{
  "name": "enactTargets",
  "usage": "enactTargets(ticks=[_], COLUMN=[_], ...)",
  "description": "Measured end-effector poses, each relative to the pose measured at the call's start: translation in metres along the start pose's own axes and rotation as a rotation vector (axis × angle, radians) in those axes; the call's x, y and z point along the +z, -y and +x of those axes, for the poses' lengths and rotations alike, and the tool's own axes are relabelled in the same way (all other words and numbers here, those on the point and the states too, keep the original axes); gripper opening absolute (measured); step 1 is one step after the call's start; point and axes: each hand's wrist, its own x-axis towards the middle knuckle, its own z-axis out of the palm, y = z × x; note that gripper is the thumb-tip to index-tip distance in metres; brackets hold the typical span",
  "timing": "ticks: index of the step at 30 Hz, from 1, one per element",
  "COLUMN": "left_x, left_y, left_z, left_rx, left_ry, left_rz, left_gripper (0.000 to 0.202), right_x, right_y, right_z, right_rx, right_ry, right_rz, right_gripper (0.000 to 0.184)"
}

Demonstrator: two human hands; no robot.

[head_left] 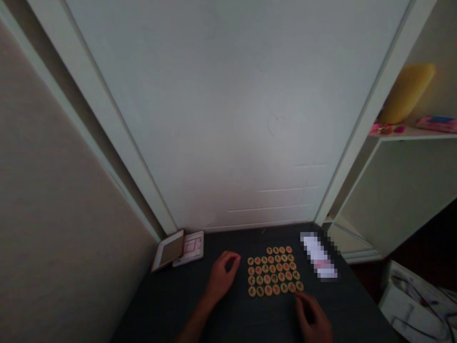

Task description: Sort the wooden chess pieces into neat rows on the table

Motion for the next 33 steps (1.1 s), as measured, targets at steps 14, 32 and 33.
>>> enactTargets(ticks=[14,32,33], left_x=[0.001,0.024,0.023], left_y=[-0.002,-0.013,-0.014], left_z=[-0.082,-0.083,-0.084], left_rx=[0.093,0.288,0.300], left_ry=[0.064,0.139,0.146], left_rz=[0.089,0.333,0.345], left_gripper=[0.020,0.040,0.040], right_x=[-0.003,0.031,0.032], right_y=[0.040,0.072,0.072], right_z=[0.057,0.127,0.128], right_rx=[-0.242,-0.390,-0.397], right_ry=[0.146,0.161,0.175], right_rz=[-0.077,-0.241,-0.242], right_gripper=[0.031,0.028,0.028])
